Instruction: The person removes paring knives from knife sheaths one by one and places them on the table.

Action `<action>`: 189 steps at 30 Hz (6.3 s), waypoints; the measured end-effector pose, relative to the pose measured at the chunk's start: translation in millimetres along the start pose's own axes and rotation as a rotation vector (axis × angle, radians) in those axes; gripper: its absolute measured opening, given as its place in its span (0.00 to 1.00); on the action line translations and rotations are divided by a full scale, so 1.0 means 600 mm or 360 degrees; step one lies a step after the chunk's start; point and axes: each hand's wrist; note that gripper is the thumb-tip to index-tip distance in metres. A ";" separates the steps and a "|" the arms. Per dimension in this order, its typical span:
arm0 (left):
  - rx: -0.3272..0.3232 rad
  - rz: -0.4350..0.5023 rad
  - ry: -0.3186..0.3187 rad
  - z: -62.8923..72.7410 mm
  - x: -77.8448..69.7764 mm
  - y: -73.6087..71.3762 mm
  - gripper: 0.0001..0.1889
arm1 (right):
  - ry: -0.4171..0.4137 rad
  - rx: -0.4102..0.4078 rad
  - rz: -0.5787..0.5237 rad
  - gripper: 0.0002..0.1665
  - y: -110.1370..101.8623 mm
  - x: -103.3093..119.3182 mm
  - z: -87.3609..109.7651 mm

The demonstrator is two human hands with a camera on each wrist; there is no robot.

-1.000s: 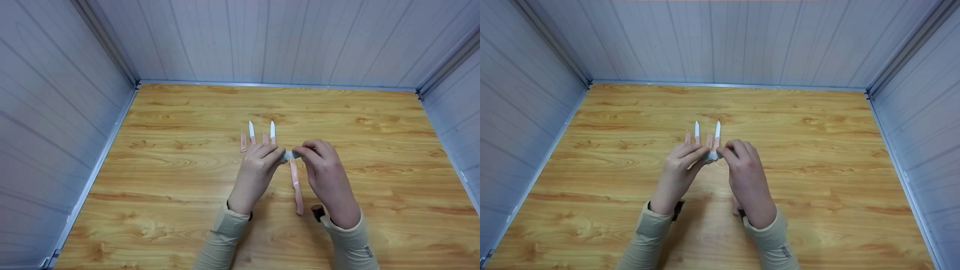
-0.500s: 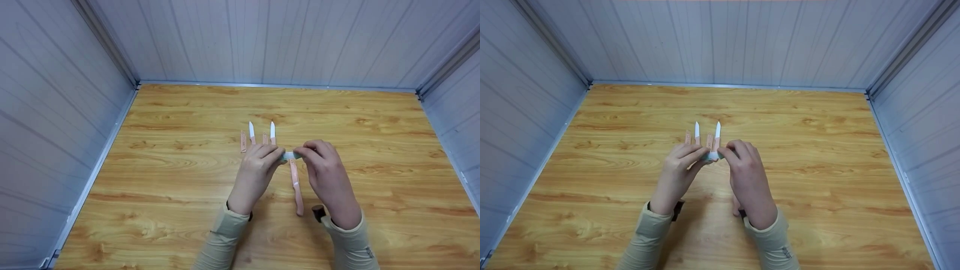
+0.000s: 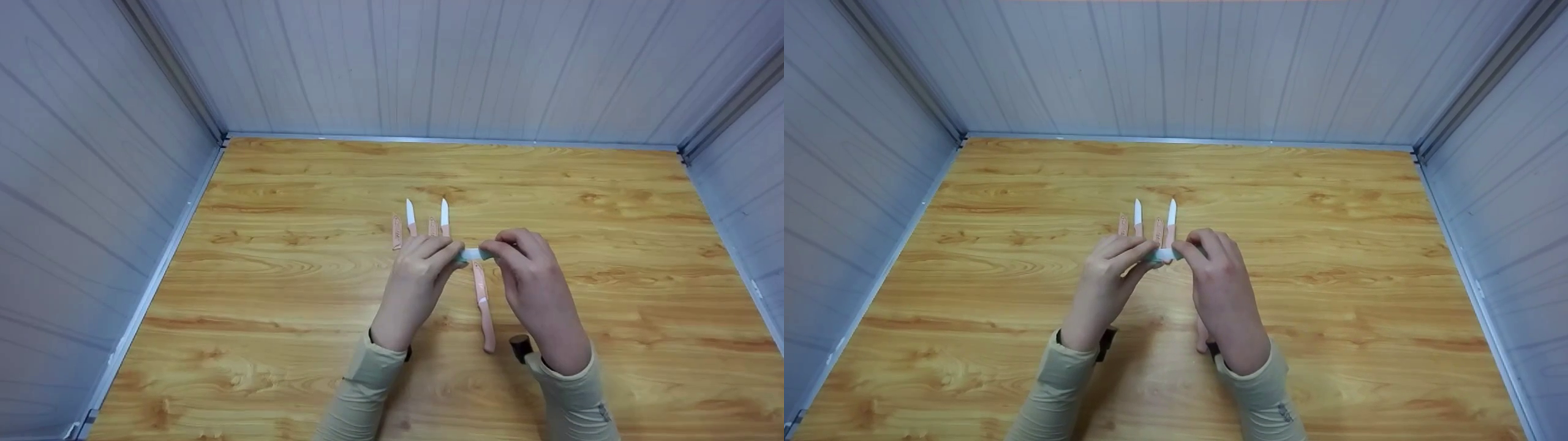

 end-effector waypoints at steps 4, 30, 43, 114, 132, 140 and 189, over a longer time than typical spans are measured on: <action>0.0005 -0.0008 0.0006 0.000 0.000 0.000 0.10 | -0.0008 0.0008 0.0026 0.14 -0.001 0.001 0.000; -0.0016 -0.0001 0.0002 -0.001 0.000 0.000 0.09 | -0.0082 -0.0052 -0.0031 0.15 -0.001 -0.001 -0.001; -0.0033 0.0019 -0.0007 -0.001 0.002 -0.002 0.10 | -0.0013 0.0017 0.0017 0.12 -0.007 -0.002 0.000; -0.0064 -0.0049 -0.0108 0.005 0.023 -0.020 0.15 | 0.0188 -0.0099 0.0081 0.15 -0.042 -0.033 0.004; -0.0068 0.0021 -0.0190 0.007 0.022 -0.013 0.14 | 0.0194 -0.0071 0.0099 0.16 -0.039 -0.034 0.003; -0.0067 0.0096 -0.0192 0.007 0.025 -0.012 0.14 | 0.0230 -0.0021 0.0129 0.15 -0.035 -0.037 0.001; -0.0018 0.0864 -0.0516 0.013 0.036 0.005 0.09 | 0.0615 0.0321 -0.0244 0.21 0.003 -0.056 -0.006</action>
Point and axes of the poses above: each hand's wrist, its own z-axis away from the middle knuckle, its own y-axis out of the palm, x = y × z, and after that the axes turned 11 degrees about y, right-handed
